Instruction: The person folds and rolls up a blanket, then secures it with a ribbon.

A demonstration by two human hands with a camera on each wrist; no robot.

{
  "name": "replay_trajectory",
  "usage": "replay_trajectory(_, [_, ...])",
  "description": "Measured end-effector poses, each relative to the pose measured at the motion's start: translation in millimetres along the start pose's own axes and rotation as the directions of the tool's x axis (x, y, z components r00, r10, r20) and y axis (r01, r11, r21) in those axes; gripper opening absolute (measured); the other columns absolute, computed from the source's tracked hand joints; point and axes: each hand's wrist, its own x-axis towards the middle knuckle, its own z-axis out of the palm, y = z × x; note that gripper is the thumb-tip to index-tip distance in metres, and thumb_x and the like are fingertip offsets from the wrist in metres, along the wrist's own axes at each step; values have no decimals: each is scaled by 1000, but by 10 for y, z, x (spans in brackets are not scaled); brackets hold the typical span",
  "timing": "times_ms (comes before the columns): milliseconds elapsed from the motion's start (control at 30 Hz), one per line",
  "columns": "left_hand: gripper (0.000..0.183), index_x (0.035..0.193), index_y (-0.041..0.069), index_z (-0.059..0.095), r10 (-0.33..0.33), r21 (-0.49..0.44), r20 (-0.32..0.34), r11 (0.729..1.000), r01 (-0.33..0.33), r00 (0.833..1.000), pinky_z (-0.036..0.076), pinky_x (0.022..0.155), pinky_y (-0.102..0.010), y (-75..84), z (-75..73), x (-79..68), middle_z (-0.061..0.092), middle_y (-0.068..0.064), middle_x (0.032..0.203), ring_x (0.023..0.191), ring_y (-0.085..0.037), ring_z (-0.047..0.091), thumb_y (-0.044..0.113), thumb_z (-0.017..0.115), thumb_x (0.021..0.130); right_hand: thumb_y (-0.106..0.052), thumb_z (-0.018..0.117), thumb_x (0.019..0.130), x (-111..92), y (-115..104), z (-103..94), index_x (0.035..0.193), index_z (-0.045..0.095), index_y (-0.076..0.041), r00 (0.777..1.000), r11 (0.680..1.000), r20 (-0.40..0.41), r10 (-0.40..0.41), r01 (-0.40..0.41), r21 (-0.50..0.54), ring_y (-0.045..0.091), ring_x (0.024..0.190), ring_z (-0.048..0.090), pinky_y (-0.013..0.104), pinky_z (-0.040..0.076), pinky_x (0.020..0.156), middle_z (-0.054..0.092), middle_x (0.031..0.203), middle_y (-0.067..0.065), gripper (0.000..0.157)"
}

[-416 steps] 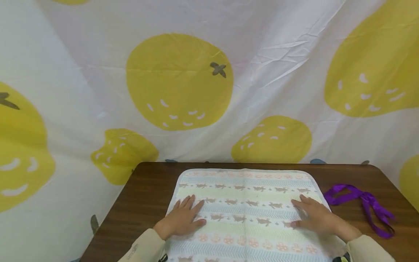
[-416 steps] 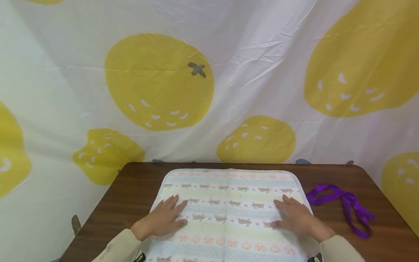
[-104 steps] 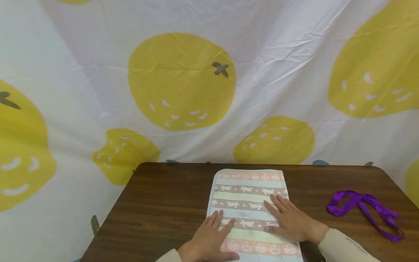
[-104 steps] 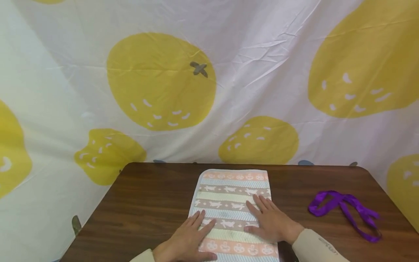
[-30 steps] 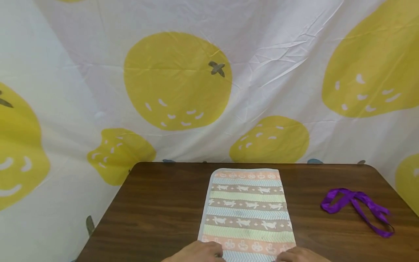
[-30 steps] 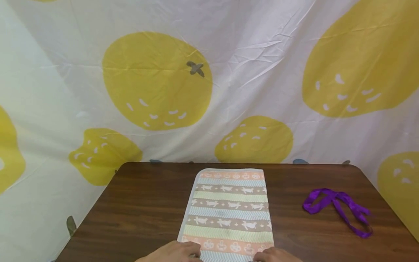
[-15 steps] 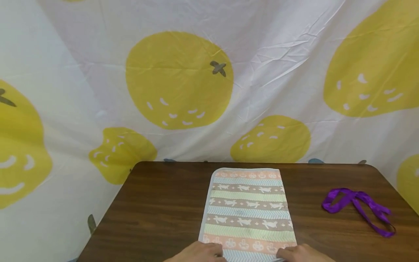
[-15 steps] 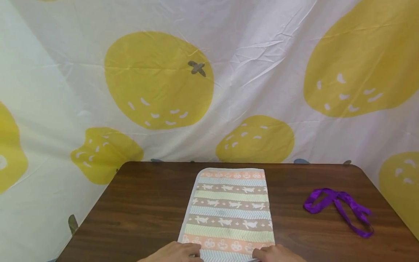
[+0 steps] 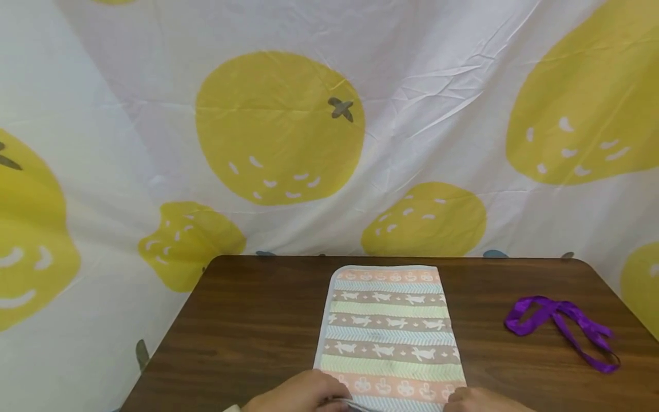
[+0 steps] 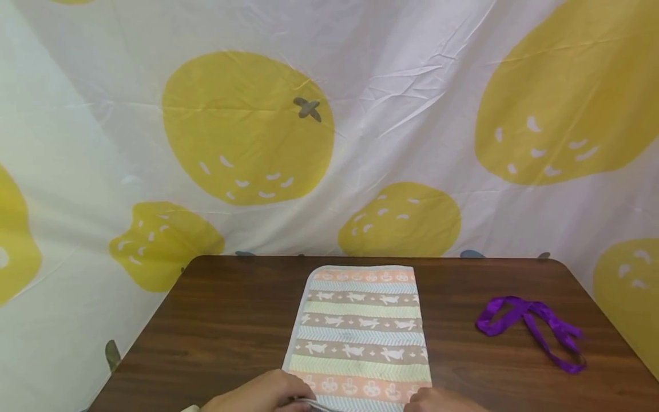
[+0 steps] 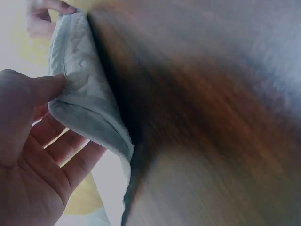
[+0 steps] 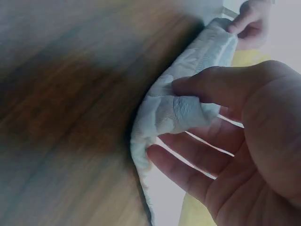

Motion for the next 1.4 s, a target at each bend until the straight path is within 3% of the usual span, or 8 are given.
replay_trajectory(67, [24,104,19,72,-1,11,-15,1000,1,1000,51,71,-13,-30,-20,16,67,19,92,79,11,55,31,51,104,-19,69,87,-26,23,6,88,68,-19,994,991,35,99,-102,89,-13,70,49,4,37,57,63,77,-18,2])
replay_trajectory(167, [24,110,15,72,-22,-27,-42,999,20,999,52,73,-14,-84,-35,33,70,14,99,84,10,58,28,53,103,-27,68,92,-84,107,29,103,65,-19,975,955,60,212,-220,199,-11,71,53,11,43,56,69,83,-14,15])
replay_trajectory(367, [21,109,13,71,-17,14,-149,1000,19,989,51,73,-13,-159,-29,84,72,9,101,85,7,61,24,54,103,-16,67,94,-90,177,-50,119,57,-15,989,972,-55,137,-123,200,-1,88,61,20,51,64,71,101,-4,27])
replay_trajectory(633, [14,99,14,73,-14,231,-278,970,81,960,45,69,-8,-215,26,181,71,10,91,77,8,56,22,62,99,7,67,85,-34,219,-74,108,58,-9,981,969,-132,142,-110,223,2,91,58,24,51,67,62,96,-3,29])
replay_trajectory(833, [10,95,13,73,-27,235,-310,966,105,950,44,66,-9,-246,27,211,70,9,87,73,6,54,20,66,96,7,75,75,-10,213,-14,96,59,-10,956,969,-195,218,-188,161,0,84,53,24,48,63,59,89,-5,32])
replay_trajectory(1067, [9,93,14,72,-52,257,-310,957,136,949,45,68,-10,-267,40,241,71,9,88,76,6,55,21,67,95,4,78,76,-9,181,4,93,57,-13,933,947,-193,304,-274,165,-1,82,52,24,47,61,55,87,-7,32])
replay_trajectory(1267, [7,93,15,70,-57,353,-286,922,161,956,46,68,-13,-261,50,273,70,9,88,75,5,55,22,69,94,-1,79,76,9,141,3,94,56,-16,908,920,-155,389,-372,125,1,80,52,25,48,61,52,89,-8,32])
replay_trajectory(1400, [9,91,17,68,-10,513,-294,842,166,956,46,63,-16,-224,72,267,67,11,84,74,2,58,25,69,93,1,79,74,30,93,29,93,56,-17,897,910,-161,413,-413,30,-1,72,46,23,44,55,49,89,-8,34])
